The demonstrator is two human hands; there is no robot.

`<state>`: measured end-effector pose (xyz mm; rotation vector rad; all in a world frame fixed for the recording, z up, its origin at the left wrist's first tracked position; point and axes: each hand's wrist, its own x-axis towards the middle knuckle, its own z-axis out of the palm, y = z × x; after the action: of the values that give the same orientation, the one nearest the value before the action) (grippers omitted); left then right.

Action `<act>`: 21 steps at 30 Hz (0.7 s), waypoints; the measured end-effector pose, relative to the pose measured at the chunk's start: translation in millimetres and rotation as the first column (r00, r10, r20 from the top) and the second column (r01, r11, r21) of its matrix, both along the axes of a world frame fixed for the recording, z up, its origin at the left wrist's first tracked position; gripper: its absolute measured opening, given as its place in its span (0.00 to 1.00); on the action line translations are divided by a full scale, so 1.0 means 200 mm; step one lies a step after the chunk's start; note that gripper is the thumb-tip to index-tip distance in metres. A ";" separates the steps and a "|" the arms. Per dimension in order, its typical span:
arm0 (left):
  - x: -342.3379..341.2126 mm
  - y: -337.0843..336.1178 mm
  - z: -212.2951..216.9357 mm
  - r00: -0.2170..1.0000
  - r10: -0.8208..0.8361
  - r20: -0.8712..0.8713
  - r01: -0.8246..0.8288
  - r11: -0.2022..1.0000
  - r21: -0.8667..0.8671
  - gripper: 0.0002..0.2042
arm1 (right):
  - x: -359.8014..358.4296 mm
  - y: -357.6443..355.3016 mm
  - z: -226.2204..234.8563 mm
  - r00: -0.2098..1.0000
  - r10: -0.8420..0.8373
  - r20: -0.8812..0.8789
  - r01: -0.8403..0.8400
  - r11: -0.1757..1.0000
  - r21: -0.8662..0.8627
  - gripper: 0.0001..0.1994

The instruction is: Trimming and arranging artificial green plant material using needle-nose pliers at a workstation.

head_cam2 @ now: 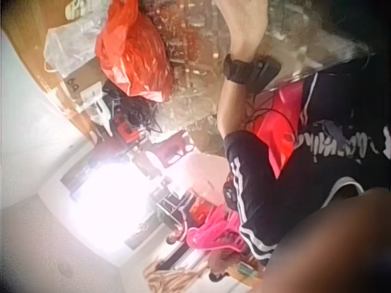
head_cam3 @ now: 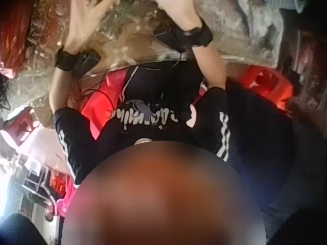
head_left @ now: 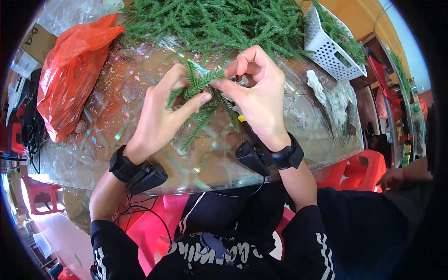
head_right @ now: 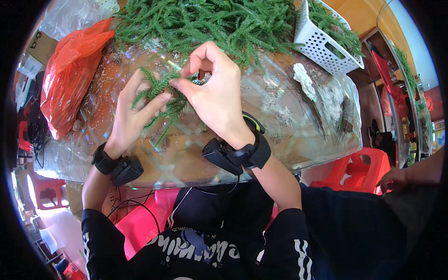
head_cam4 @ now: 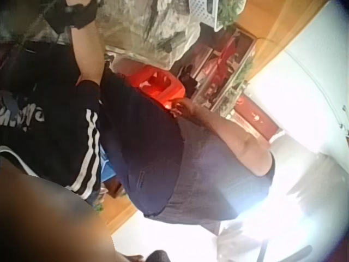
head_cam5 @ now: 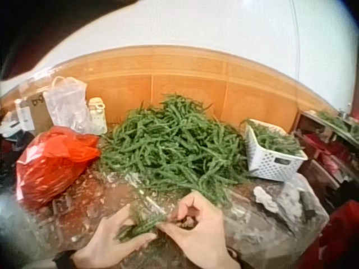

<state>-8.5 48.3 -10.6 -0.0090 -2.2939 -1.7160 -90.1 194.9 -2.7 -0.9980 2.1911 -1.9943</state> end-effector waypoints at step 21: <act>-0.05 -0.13 0.12 0.930 -0.321 -0.179 0.337 0.940 0.062 0.25 | -0.05 0.02 0.02 0.936 0.310 0.167 -0.247 0.916 -0.317 0.19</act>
<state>-18.9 21.4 13.9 -0.5292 -2.1817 -1.8931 -99.7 199.3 1.5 -0.9998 1.5758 -2.2021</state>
